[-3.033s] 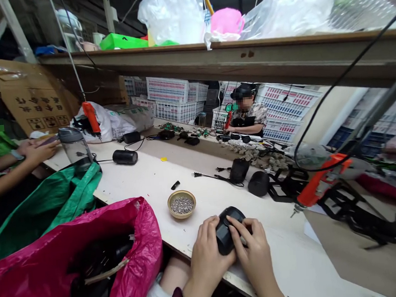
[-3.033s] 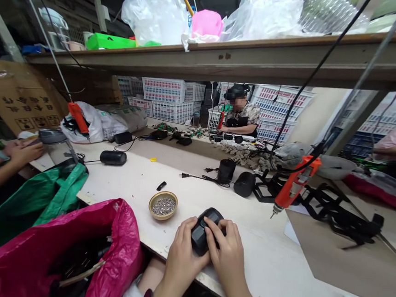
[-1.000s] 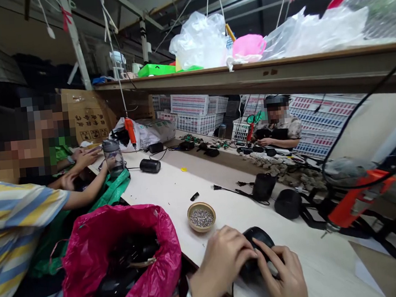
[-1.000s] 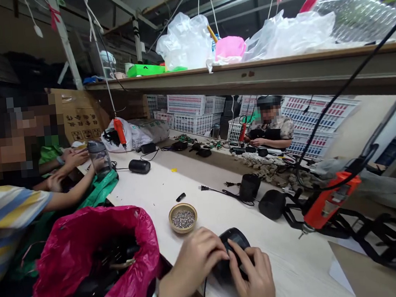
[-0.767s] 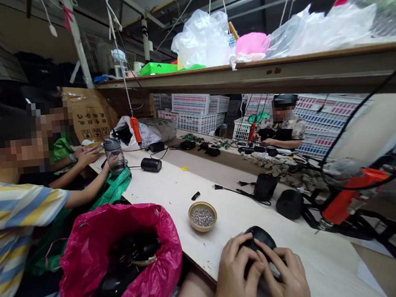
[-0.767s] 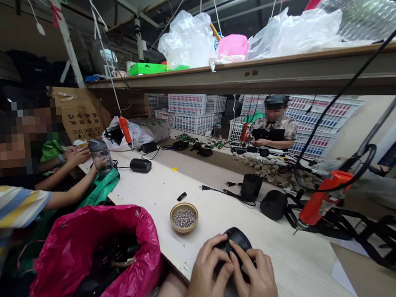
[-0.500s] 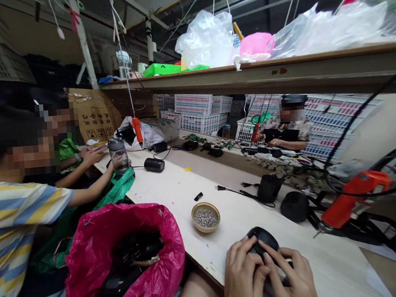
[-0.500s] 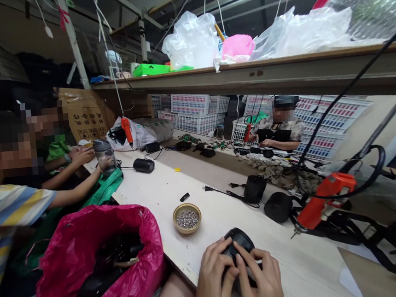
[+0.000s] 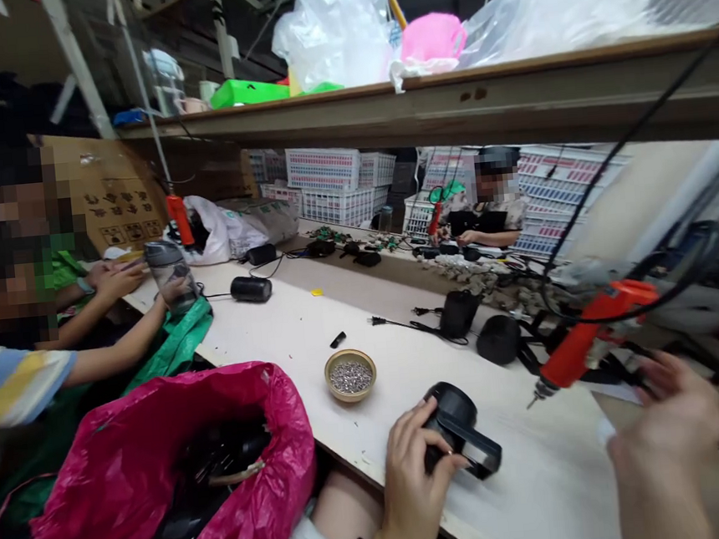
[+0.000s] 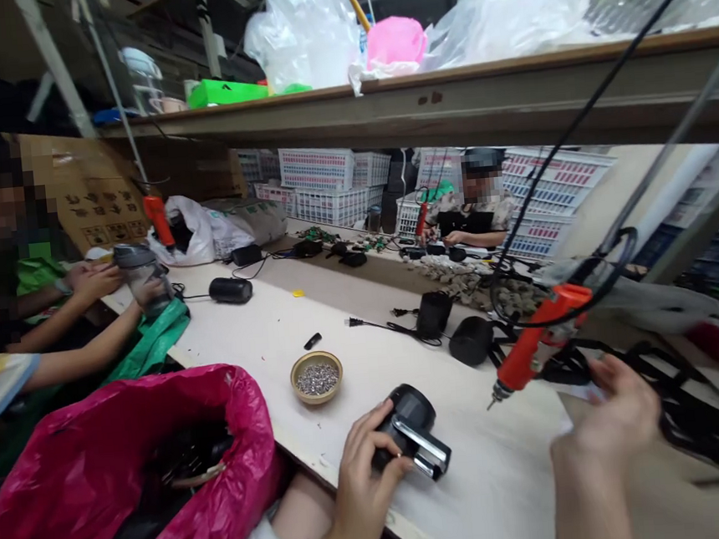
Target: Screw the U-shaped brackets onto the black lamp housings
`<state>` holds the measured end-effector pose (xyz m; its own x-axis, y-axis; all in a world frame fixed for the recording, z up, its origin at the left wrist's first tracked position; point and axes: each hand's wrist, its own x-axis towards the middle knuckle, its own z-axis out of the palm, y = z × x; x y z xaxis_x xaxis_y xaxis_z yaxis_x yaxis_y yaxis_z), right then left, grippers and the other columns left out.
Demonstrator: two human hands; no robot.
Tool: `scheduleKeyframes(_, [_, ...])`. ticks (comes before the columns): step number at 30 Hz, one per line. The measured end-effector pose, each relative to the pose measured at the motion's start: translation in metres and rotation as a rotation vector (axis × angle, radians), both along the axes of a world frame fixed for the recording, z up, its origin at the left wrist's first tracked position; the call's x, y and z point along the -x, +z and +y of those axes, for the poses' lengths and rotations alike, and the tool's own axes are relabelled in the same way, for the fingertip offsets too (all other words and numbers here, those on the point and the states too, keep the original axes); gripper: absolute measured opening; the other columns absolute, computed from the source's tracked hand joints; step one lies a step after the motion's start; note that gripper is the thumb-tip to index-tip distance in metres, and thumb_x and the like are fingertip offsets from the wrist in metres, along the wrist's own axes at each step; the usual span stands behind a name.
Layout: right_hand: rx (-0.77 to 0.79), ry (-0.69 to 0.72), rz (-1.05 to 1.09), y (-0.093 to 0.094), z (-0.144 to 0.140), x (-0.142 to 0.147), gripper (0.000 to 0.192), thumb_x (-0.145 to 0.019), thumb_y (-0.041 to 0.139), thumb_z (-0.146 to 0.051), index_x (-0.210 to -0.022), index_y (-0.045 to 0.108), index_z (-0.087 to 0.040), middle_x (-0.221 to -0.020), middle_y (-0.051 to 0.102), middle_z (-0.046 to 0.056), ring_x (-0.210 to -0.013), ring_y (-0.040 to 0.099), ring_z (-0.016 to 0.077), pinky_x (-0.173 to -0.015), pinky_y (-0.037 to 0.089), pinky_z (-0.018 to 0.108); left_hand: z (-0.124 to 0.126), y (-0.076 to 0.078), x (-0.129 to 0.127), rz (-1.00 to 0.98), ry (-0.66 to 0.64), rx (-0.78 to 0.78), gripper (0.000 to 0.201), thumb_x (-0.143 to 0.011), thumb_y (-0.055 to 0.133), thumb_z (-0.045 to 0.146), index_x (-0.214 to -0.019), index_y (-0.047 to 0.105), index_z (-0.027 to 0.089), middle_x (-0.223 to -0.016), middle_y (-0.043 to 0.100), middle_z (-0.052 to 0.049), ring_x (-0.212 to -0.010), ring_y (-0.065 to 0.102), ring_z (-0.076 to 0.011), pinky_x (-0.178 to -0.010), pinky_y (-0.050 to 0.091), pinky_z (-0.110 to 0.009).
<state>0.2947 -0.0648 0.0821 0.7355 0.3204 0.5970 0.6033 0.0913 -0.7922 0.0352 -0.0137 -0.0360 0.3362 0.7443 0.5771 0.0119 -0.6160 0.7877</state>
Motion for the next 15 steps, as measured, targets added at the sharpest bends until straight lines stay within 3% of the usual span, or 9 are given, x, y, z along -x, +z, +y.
scheduleKeyframes(2, [0.058,0.108,0.132,0.01,0.004,-0.009,0.082,-0.091,0.025,-0.075,-0.085,0.076,-0.01,-0.095,0.069,0.029,-0.094,0.069,0.0412,-0.065,0.044,0.053,0.0,0.001,0.001,-0.011,-0.013,0.021,0.011,-0.096,0.066,0.029,-0.089,0.06,0.023,-0.143,0.063,-0.011,-0.135,0.056,-0.0319,-0.108,0.049,-0.059])
scheduleKeyframes(5, [0.078,0.338,0.312,0.008,-0.001,0.002,0.069,-0.085,0.05,-0.078,-0.104,0.073,-0.016,-0.094,0.073,0.02,-0.096,0.071,0.0364,-0.073,0.054,0.049,0.001,0.003,0.003,-0.009,-0.029,0.031,0.009,-0.097,0.064,0.028,-0.089,0.062,0.024,-0.143,0.063,-0.009,-0.136,0.054,-0.0311,-0.11,0.047,-0.059])
scheduleKeyframes(7, [0.044,0.396,0.355,0.004,-0.009,0.02,0.068,-0.077,0.068,-0.076,-0.113,0.067,-0.018,-0.094,0.073,0.017,-0.095,0.071,0.0345,-0.074,0.057,0.046,0.001,0.003,0.004,-0.006,-0.04,0.019,0.008,-0.097,0.063,0.026,-0.089,0.063,0.025,-0.142,0.064,-0.006,-0.137,0.053,-0.0299,-0.111,0.047,-0.057])
scheduleKeyframes(9, [0.024,0.38,0.33,0.003,-0.019,0.041,0.063,-0.071,0.082,-0.066,-0.107,0.063,-0.018,-0.086,0.072,0.014,-0.082,0.073,0.0333,-0.066,0.058,0.043,0.001,0.003,0.005,-0.001,-0.044,-0.004,0.008,-0.098,0.062,0.025,-0.09,0.065,0.025,-0.141,0.064,-0.005,-0.137,0.053,-0.0287,-0.111,0.048,-0.055])
scheduleKeyframes(12, [-0.04,0.457,0.299,0.008,-0.024,0.075,0.045,-0.072,0.086,-0.046,-0.092,0.058,-0.017,-0.076,0.066,0.007,-0.062,0.07,0.0286,-0.06,0.059,0.042,0.001,0.002,0.006,0.003,-0.034,-0.029,0.012,-0.099,0.06,0.025,-0.091,0.069,0.027,-0.137,0.065,-0.005,-0.136,0.053,-0.0273,-0.11,0.048,-0.051])
scheduleKeyframes(15, [-0.223,0.615,0.293,0.016,-0.016,0.11,0.028,-0.08,0.074,-0.031,-0.1,0.058,-0.019,-0.067,0.06,-0.001,-0.049,0.063,0.0212,-0.056,0.058,0.039,0.0,0.001,0.007,-0.01,-0.018,-0.054,0.014,-0.099,0.061,0.025,-0.092,0.073,0.027,-0.131,0.065,-0.006,-0.134,0.055,-0.0261,-0.109,0.049,-0.047])
